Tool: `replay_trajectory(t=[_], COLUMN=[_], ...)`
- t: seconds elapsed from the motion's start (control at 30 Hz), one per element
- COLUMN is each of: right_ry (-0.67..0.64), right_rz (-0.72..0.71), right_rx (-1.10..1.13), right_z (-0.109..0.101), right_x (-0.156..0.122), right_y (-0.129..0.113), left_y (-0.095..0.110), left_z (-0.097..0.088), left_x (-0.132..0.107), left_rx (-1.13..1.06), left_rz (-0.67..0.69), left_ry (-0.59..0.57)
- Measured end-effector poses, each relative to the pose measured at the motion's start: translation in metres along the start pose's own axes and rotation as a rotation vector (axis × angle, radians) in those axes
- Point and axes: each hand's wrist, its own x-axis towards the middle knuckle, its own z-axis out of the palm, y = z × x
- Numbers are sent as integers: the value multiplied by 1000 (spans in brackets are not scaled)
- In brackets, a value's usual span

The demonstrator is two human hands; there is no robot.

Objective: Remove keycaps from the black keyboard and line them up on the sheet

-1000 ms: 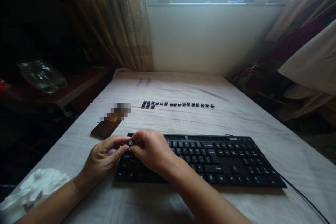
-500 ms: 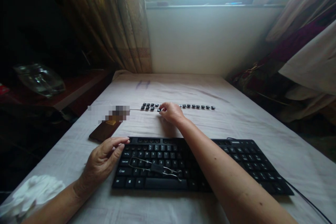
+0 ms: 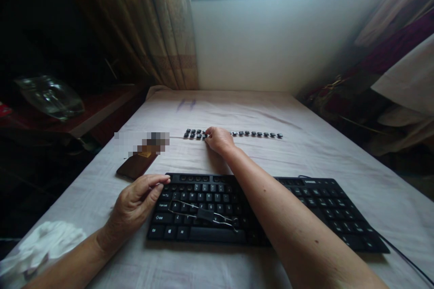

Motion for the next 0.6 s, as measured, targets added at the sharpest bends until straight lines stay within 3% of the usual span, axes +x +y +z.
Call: replay_trajectory(t=[0.47,0.6], right_ry=[2,6], right_rz=[-19,-40], right_rx=[8,13], right_z=[2,-7], right_x=[1,-3], right_y=[3,1], left_y=[-2,0], left_z=[0,0], left_x=[-2,0], left_rx=[6,1], left_rz=[-14,-20], left_ry=[-21,-10])
